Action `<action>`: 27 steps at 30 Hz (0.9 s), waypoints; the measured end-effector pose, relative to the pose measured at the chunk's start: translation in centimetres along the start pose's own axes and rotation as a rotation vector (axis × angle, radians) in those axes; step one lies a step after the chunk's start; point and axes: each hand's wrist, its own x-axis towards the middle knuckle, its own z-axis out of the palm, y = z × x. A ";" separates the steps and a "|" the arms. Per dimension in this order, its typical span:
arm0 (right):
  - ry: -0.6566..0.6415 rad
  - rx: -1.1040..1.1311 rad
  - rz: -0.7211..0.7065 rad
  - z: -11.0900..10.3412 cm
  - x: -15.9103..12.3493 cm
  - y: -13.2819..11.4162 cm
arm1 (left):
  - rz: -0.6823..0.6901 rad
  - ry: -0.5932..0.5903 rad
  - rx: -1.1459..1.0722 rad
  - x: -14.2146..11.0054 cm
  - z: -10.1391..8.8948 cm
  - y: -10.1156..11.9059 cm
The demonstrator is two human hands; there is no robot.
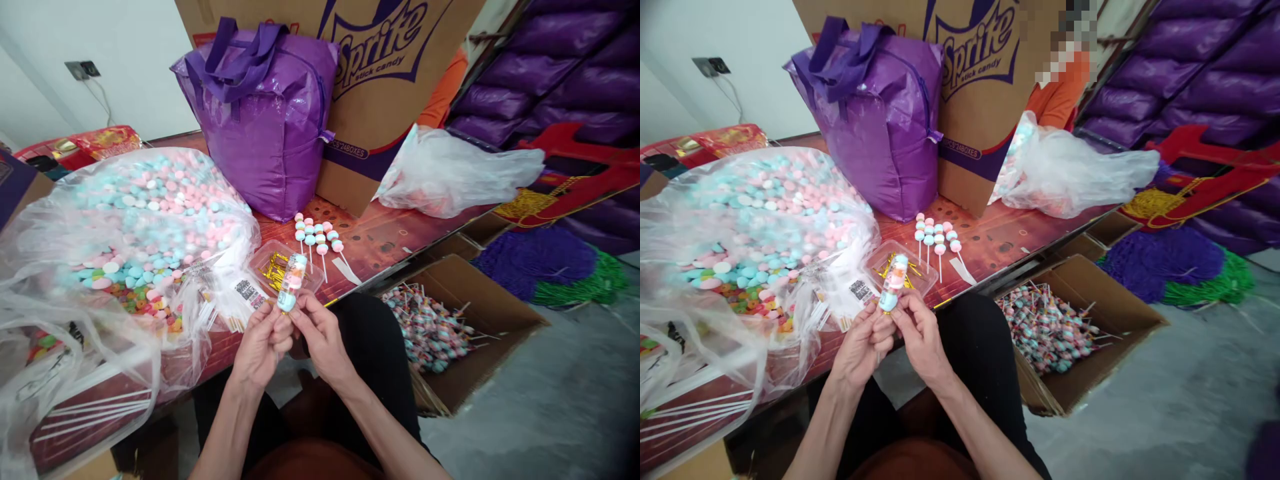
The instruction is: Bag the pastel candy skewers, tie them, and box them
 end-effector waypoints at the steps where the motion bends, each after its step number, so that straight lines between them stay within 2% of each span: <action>1: -0.050 -0.015 -0.006 -0.4 0.0 -0.4 | -0.080 -0.041 -0.041 -0.3 0.0 0.4; 4: -0.184 -0.122 -0.035 -1.6 0.3 -1.3 | -0.198 -0.122 -0.066 -0.8 0.2 0.8; 6: -0.202 -0.247 -0.097 -2.2 0.4 -1.4 | -0.168 -0.119 -0.001 -0.8 0.7 0.3; 12: -0.054 -0.569 -0.263 -1.9 0.2 -0.5 | 0.218 0.101 0.327 -0.4 1.2 -2.4; 15: -0.013 -0.642 -0.261 -1.7 0.1 -0.6 | 0.313 0.159 0.429 -0.5 0.5 -2.9; 19: -0.025 -0.599 -0.168 -1.8 0.1 -1.0 | 0.319 0.169 0.482 -0.6 0.1 -2.8; 22: -0.024 -0.555 -0.162 -2.0 0.0 -1.0 | 0.285 0.167 0.400 -0.3 0.5 -2.5; 24: 0.013 -0.555 -0.275 -2.2 -0.2 -0.8 | 0.225 0.162 0.284 0.0 0.9 -2.1; 27: 0.059 -0.683 -0.541 -2.9 -0.2 -0.7 | 0.142 0.164 0.175 0.3 1.5 -1.7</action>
